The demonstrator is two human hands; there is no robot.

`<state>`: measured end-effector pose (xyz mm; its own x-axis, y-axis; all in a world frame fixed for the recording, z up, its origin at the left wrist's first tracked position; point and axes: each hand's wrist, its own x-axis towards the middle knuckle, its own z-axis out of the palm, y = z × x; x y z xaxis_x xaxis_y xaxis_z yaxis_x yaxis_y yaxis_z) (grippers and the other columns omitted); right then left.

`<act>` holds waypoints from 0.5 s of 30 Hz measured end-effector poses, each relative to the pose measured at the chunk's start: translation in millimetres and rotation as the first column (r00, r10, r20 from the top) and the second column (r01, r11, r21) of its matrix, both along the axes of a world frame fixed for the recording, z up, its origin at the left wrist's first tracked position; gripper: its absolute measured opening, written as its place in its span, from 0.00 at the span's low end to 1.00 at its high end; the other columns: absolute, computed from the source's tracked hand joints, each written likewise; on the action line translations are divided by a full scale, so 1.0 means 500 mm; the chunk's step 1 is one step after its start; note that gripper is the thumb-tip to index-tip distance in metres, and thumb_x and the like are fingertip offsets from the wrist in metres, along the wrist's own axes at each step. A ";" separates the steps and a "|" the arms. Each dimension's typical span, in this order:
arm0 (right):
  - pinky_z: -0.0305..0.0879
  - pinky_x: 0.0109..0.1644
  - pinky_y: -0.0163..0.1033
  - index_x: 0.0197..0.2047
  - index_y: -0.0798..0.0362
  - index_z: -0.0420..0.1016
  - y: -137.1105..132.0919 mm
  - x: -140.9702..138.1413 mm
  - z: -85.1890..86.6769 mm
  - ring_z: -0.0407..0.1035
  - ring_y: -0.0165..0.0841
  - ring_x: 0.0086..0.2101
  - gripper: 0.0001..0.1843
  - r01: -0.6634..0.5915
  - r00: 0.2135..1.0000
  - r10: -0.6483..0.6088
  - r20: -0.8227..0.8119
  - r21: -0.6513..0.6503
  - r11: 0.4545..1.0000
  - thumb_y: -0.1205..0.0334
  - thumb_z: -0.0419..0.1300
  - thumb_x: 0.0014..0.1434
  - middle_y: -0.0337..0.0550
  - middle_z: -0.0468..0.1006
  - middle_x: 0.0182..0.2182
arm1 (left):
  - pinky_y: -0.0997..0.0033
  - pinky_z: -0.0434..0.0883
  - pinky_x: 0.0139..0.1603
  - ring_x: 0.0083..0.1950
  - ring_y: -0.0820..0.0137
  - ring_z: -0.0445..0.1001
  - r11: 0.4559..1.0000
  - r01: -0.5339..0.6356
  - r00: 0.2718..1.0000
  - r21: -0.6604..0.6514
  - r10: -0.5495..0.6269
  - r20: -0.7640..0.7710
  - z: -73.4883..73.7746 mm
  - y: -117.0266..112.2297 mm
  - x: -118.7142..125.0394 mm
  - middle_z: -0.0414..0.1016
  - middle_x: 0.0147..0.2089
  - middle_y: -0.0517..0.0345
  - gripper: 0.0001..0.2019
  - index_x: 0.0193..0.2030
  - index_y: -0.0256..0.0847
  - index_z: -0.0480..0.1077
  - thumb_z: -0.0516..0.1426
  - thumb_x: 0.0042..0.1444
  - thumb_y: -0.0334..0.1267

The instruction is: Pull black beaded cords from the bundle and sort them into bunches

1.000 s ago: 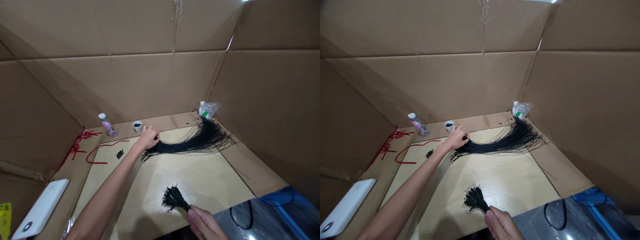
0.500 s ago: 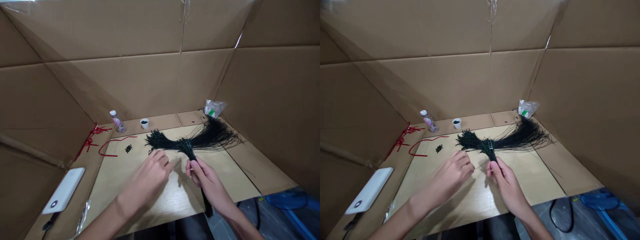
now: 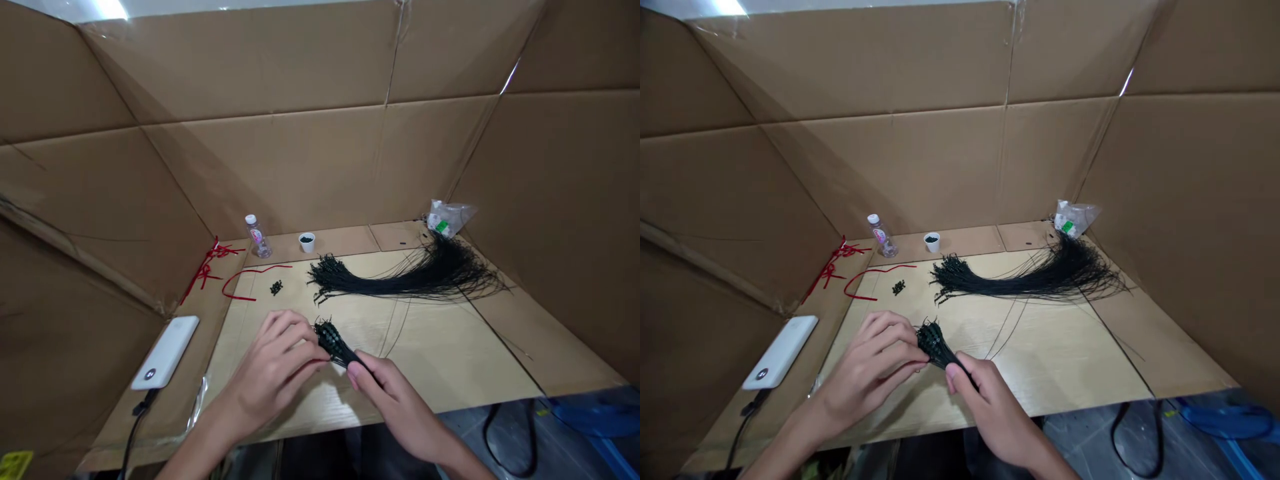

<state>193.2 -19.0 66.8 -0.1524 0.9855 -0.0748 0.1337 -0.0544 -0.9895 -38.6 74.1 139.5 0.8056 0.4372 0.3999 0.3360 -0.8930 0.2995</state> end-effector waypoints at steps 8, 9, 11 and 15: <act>0.64 0.48 0.40 0.37 0.48 0.71 -0.021 -0.003 0.005 0.71 0.38 0.39 0.28 -0.053 0.987 0.050 0.153 0.014 0.998 0.38 0.48 0.80 0.38 0.76 0.34 | 0.46 0.62 0.70 0.67 0.51 0.68 0.998 -0.060 0.995 0.037 0.063 -0.080 0.012 -0.053 0.024 0.75 0.63 0.45 0.21 0.68 0.41 0.68 0.61 0.71 0.36; 0.65 0.50 0.41 0.37 0.48 0.73 -0.025 -0.002 0.012 0.73 0.40 0.41 0.28 -0.071 0.983 0.066 0.173 0.020 0.997 0.37 0.47 0.80 0.40 0.78 0.35 | 0.43 0.59 0.74 0.69 0.49 0.67 0.999 -0.014 0.990 0.050 0.021 -0.143 0.007 -0.055 0.032 0.76 0.64 0.45 0.23 0.70 0.40 0.66 0.61 0.72 0.41; 0.66 0.53 0.43 0.41 0.47 0.77 -0.034 0.004 0.025 0.75 0.42 0.44 0.29 -0.111 0.973 0.101 0.205 0.037 0.993 0.37 0.46 0.80 0.43 0.83 0.40 | 0.42 0.54 0.79 0.68 0.51 0.70 0.995 0.079 0.965 0.057 -0.062 -0.254 -0.011 -0.056 0.047 0.79 0.59 0.47 0.22 0.65 0.38 0.70 0.62 0.73 0.50; 0.68 0.51 0.40 0.44 0.47 0.80 -0.066 0.026 0.014 0.77 0.41 0.43 0.27 -0.259 0.913 0.223 0.343 0.064 0.964 0.41 0.46 0.81 0.45 0.86 0.41 | 0.52 0.67 0.71 0.49 0.60 0.78 0.977 0.194 0.933 0.092 -0.155 -0.323 -0.049 -0.069 0.063 0.80 0.41 0.56 0.15 0.43 0.41 0.73 0.62 0.73 0.52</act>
